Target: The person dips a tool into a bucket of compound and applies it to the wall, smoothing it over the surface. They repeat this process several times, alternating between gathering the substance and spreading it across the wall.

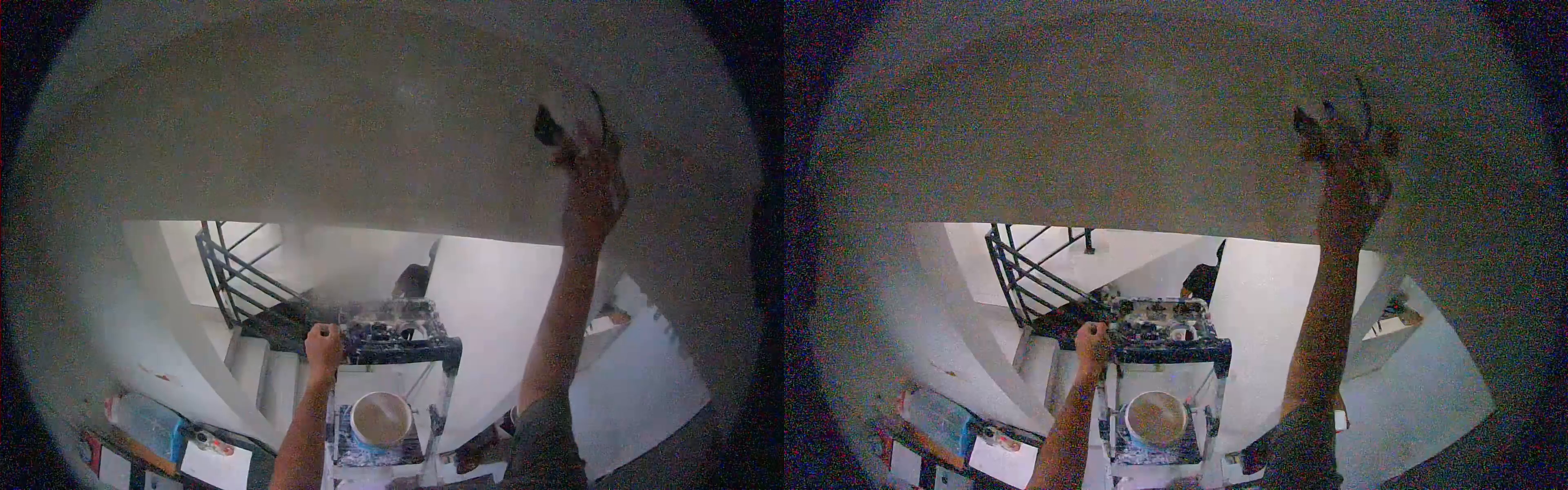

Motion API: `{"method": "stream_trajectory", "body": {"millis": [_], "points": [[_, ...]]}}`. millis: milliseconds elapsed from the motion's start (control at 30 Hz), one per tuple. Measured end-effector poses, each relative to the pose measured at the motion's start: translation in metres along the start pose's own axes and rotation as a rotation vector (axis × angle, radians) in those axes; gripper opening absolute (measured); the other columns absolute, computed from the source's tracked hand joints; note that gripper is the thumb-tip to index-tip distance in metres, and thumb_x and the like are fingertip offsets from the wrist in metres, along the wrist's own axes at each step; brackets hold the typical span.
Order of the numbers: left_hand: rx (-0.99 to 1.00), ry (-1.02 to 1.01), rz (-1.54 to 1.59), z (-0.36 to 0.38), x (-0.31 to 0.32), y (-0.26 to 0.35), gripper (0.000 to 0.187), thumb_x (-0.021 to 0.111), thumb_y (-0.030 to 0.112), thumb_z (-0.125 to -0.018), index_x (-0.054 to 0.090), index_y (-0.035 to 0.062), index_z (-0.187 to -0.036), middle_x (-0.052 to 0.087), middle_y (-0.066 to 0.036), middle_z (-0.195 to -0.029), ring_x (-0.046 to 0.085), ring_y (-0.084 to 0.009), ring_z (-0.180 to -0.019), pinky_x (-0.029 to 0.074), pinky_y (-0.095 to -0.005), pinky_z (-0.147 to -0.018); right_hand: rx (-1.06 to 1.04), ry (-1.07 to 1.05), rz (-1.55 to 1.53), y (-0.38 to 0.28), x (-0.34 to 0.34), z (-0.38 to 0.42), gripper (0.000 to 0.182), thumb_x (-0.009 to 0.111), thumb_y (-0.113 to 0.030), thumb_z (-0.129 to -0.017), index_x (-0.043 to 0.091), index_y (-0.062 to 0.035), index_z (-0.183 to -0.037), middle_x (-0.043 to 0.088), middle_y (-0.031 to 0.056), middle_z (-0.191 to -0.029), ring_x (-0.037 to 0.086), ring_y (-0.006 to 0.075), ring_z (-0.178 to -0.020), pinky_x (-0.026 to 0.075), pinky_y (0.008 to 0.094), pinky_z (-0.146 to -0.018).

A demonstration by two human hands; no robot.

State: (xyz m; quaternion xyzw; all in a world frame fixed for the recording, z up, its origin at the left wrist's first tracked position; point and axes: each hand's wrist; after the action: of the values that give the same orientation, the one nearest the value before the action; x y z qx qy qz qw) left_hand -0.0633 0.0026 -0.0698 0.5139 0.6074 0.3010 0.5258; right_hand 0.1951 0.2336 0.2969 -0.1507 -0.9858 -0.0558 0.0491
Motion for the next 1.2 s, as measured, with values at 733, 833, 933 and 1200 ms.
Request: {"method": "stream_trajectory", "body": {"millis": [733,833,933,1200], "points": [[-0.001,0.057,0.074,-0.008,0.029,-0.026,0.038,0.056,0.034,-0.081,0.063,-0.0031,-0.085,0.063,-0.026,-0.085,0.062,-0.0416,-0.083,0.048,-0.0448,-0.076,0.837,0.334,-1.703,-0.166,0.105,0.001,0.043,0.043,-0.031,-0.096,0.046,0.0002,-0.125,0.055,0.0217,-0.119,0.059,0.0282,-0.101,0.052,0.0318,-0.083],[-0.15,-0.035,0.133,-0.01,0.032,-0.022,0.038,0.054,0.035,-0.082,0.062,-0.0022,-0.085,0.063,-0.024,-0.088,0.061,-0.041,-0.086,0.047,-0.0437,-0.077,0.824,0.411,-1.657,-0.187,0.13,0.007,0.042,0.044,-0.03,-0.096,0.047,0.0003,-0.124,0.055,0.0218,-0.119,0.059,0.0288,-0.101,0.052,0.0318,-0.085],[-0.011,0.029,0.052,-0.004,0.03,-0.016,0.037,0.053,0.034,-0.081,0.062,-0.0009,-0.085,0.063,-0.025,-0.088,0.06,-0.0412,-0.086,0.047,-0.0442,-0.078,0.847,0.478,-1.727,-0.209,0.15,0.004,0.04,0.044,-0.029,-0.096,0.048,0.0009,-0.123,0.056,0.0216,-0.116,0.059,0.0292,-0.1,0.051,0.0332,-0.086],[0.214,0.119,-0.146,-0.015,0.06,-0.065,0.039,0.055,0.038,-0.081,0.062,-0.0004,-0.084,0.064,-0.023,-0.089,0.06,-0.0399,-0.086,0.047,-0.0443,-0.078,0.488,0.485,-1.472,-0.256,0.206,0.001,0.039,0.044,-0.026,-0.095,0.051,0.0046,-0.118,0.059,0.0211,-0.109,0.061,0.0285,-0.092,0.054,0.0363,-0.078]]}}
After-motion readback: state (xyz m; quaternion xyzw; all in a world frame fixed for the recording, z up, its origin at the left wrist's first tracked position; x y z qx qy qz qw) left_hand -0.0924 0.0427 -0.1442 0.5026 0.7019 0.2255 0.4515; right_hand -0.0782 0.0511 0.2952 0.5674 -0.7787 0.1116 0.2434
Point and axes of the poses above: each hand's wrist, its own z-axis away from the middle knuckle, its own x-axis out of the palm, y = z × x
